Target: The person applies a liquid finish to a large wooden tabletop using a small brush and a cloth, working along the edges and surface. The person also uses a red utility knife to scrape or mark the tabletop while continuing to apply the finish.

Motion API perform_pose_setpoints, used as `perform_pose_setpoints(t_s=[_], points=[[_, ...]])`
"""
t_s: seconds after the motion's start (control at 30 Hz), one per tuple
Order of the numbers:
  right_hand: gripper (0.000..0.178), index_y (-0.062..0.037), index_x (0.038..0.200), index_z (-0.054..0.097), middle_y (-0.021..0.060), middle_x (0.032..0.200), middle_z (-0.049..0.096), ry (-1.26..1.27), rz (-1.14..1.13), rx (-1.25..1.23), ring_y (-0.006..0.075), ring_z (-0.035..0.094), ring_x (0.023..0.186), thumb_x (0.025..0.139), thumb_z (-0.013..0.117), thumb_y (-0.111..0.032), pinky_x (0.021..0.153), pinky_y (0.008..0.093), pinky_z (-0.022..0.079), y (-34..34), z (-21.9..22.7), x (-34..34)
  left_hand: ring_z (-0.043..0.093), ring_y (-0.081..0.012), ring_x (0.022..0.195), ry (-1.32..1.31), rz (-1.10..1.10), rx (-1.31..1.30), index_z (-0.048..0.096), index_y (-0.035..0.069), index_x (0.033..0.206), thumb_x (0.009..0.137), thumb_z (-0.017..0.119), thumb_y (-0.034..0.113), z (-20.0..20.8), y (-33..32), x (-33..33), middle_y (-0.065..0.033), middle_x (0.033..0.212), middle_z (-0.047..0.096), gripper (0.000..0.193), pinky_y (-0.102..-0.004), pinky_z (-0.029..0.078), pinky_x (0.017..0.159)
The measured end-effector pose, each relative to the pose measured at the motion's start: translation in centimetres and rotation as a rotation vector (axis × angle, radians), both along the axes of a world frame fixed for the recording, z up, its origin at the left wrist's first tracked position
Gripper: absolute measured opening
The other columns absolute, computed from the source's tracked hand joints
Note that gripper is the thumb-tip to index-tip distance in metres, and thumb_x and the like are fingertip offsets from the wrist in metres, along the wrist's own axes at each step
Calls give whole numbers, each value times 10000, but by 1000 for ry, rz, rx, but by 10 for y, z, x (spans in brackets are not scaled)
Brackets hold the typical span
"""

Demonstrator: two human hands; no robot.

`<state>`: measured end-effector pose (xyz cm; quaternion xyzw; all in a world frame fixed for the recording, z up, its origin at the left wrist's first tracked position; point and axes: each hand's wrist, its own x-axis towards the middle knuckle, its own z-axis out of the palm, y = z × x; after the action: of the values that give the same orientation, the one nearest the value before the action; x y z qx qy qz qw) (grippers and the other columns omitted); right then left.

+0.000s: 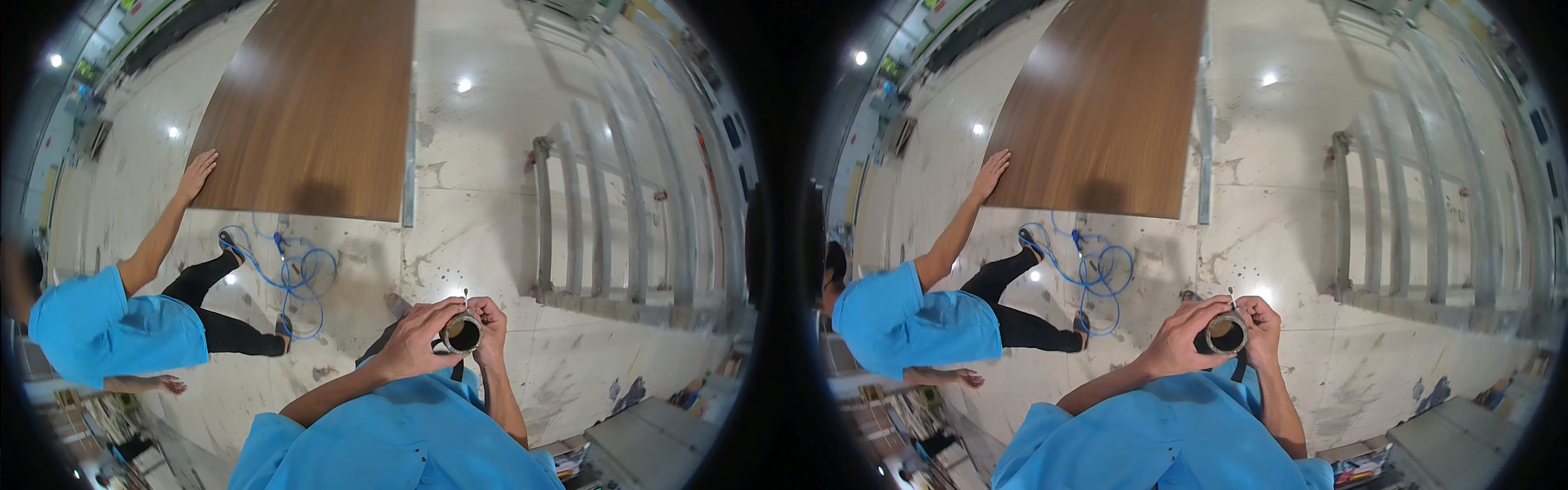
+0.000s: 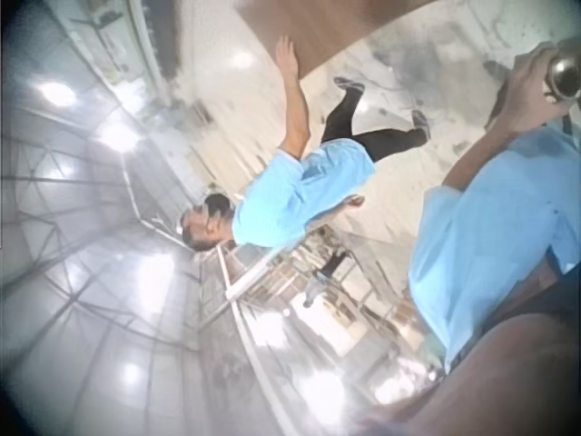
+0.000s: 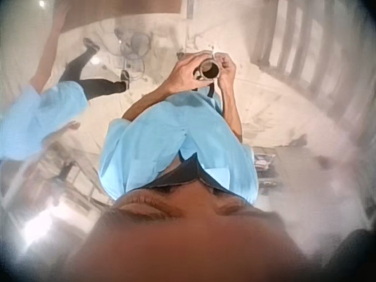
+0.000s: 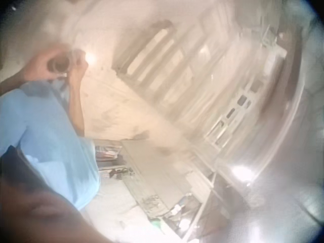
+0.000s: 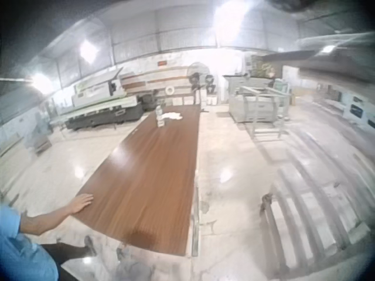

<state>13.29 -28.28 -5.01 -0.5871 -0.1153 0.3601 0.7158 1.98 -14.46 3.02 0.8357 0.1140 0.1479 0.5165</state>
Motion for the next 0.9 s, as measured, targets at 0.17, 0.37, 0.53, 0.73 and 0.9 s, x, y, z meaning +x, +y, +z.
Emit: perform_pose_setpoints(t_s=[0.17,0.37,0.53,0.73,0.9], points=[[139,-11,1035,690,43,984,698,-37,-98,-108,131,623,928,927,609,-45,828,301,515,-82,4,-26,580,-334,1255,25,-280,68,574,26,1315,636,881,156,16,-61,-2,-195,1360,591,756,-419,455,1055],[164,8,1033,688,72,940,703,-179,-363,200,129,627,871,984,588,-112,776,297,504,-201,1,-81,551,-312,1248,-85,-625,-19,562,-22,1290,608,766,21,9,-175,-15,-192,1302,587,714,-423,415,1086],[173,28,1041,669,71,882,686,14,-823,142,129,652,763,910,570,-31,632,273,520,-350,-48,-155,507,-309,1294,-113,-871,-36,507,-37,1347,625,755,12,-9,-297,-35,-190,1379,534,765,-422,375,1121],[189,26,980,694,76,782,695,221,-1579,-136,144,650,650,837,603,-55,560,275,532,-540,-139,-318,535,-343,1263,-79,-1141,-80,535,-39,1303,614,816,48,-15,-442,-66,-220,1342,563,750,-422,404,1088],[195,5,945,714,63,729,666,498,-2077,-403,161,625,597,788,636,-81,523,295,503,-642,-192,-476,546,-337,1255,-129,-1368,-39,542,-27,1303,612,816,37,-20,-564,-83,-211,1342,569,745,-422,419,1076]])
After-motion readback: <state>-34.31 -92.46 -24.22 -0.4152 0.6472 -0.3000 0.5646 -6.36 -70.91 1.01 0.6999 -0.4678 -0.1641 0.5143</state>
